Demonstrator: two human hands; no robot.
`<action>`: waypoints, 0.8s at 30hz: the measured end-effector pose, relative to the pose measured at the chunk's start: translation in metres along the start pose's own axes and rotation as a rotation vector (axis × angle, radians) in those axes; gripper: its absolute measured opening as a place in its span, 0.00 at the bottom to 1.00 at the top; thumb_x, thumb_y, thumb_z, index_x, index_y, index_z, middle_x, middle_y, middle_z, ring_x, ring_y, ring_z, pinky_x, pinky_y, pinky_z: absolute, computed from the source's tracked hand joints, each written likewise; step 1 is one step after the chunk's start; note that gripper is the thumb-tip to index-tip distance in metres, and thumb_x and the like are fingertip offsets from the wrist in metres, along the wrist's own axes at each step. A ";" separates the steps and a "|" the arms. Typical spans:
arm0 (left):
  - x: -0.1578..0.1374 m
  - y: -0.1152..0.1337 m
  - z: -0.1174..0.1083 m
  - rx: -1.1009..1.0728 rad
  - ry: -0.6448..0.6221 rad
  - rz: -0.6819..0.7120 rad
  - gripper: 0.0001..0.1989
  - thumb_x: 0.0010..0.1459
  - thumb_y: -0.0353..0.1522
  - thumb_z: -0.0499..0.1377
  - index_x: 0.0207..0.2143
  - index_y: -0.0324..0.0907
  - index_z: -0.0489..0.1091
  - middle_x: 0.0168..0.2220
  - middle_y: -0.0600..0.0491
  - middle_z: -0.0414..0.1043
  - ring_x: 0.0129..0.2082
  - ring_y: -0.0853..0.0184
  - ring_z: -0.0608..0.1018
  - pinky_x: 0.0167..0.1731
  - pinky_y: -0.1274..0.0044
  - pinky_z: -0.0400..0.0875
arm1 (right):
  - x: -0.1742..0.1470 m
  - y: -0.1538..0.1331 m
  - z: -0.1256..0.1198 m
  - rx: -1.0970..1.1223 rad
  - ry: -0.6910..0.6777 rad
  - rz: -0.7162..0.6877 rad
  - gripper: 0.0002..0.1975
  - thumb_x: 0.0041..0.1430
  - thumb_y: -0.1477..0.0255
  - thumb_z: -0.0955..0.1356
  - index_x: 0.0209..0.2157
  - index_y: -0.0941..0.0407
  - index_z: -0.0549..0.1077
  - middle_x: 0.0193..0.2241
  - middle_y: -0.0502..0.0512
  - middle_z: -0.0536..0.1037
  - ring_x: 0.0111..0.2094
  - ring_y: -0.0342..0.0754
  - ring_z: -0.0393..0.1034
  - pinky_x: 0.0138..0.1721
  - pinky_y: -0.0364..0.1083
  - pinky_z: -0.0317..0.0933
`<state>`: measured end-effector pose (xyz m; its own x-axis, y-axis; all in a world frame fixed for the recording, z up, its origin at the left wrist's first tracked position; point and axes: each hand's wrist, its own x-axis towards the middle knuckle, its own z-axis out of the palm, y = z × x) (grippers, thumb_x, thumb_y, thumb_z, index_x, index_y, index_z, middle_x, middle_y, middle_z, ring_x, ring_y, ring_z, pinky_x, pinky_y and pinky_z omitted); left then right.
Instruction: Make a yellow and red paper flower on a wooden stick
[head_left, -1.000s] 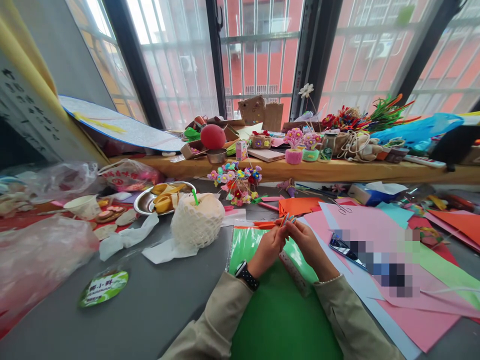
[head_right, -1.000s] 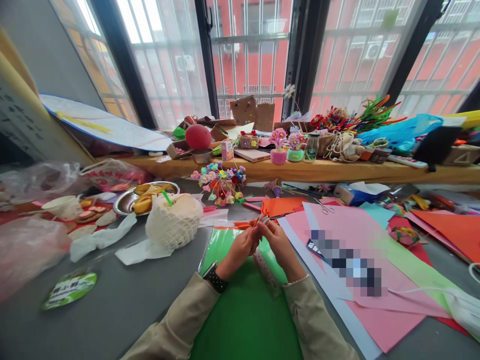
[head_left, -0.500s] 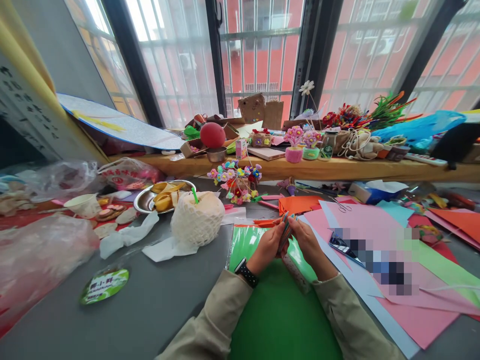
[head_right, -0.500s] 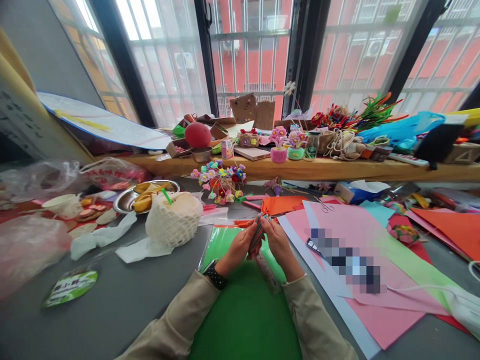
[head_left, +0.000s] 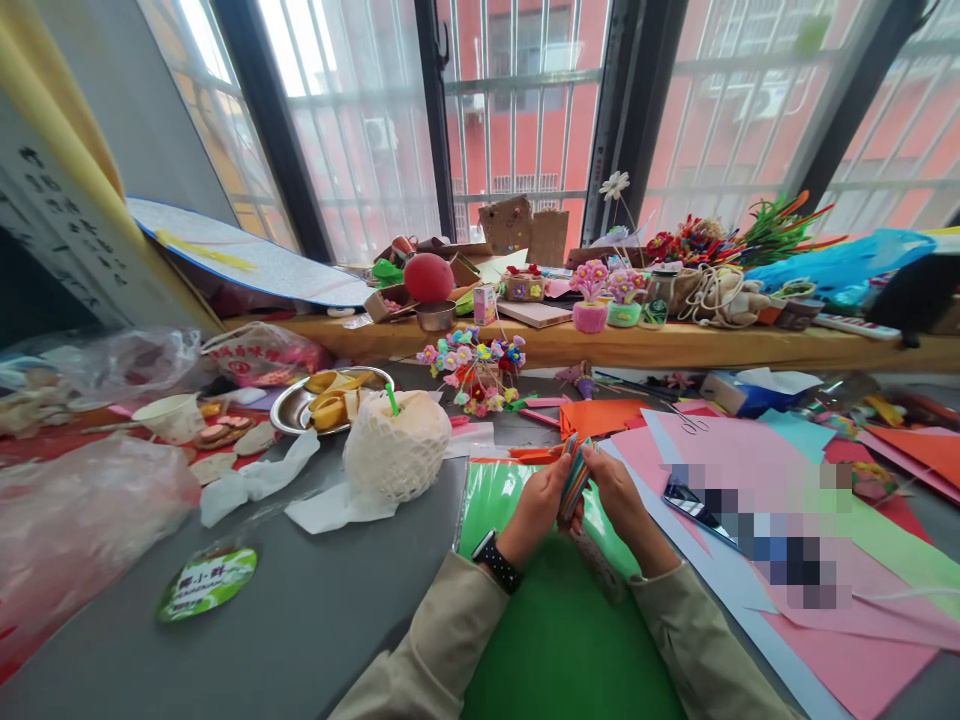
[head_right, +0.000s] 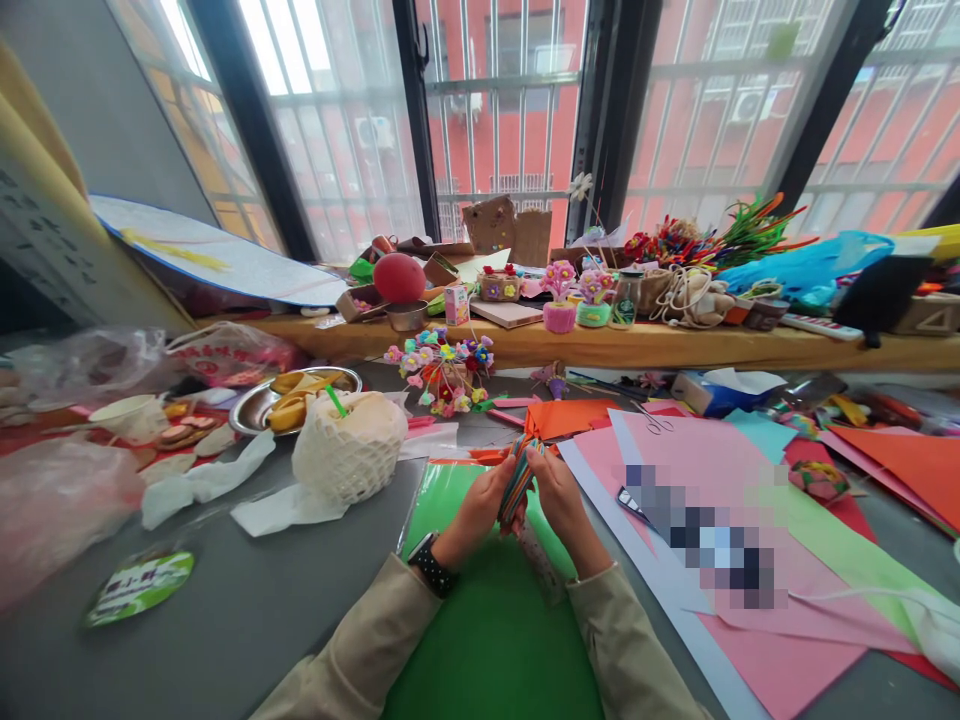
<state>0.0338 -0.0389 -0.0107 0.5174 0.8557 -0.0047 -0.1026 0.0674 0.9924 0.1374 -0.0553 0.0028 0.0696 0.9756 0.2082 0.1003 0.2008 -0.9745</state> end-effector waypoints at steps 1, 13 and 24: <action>0.001 -0.002 0.000 0.033 0.027 0.021 0.24 0.48 0.50 0.41 0.24 0.38 0.58 0.11 0.58 0.59 0.08 0.75 0.64 0.07 0.83 0.52 | 0.001 0.001 0.000 -0.058 0.033 -0.025 0.19 0.51 0.58 0.56 0.28 0.58 0.67 0.16 0.49 0.65 0.18 0.41 0.58 0.21 0.42 0.53; 0.000 -0.003 -0.001 0.360 0.171 0.220 0.19 0.54 0.43 0.39 0.21 0.39 0.55 0.13 0.60 0.58 0.09 0.78 0.60 0.10 0.85 0.54 | 0.004 0.010 -0.002 -0.292 0.144 -0.193 0.15 0.50 0.59 0.58 0.23 0.56 0.61 0.18 0.47 0.62 0.21 0.41 0.57 0.23 0.41 0.52; -0.002 -0.003 0.001 0.359 0.221 0.264 0.19 0.53 0.44 0.40 0.21 0.39 0.57 0.11 0.59 0.59 0.11 0.76 0.66 0.11 0.85 0.57 | -0.001 0.011 0.008 -0.019 0.024 -0.082 0.14 0.52 0.58 0.56 0.27 0.54 0.56 0.11 0.42 0.61 0.09 0.39 0.55 0.09 0.39 0.46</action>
<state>0.0338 -0.0413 -0.0133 0.3164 0.9107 0.2656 0.1128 -0.3141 0.9427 0.1308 -0.0534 -0.0090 0.0838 0.9535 0.2897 0.1253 0.2783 -0.9523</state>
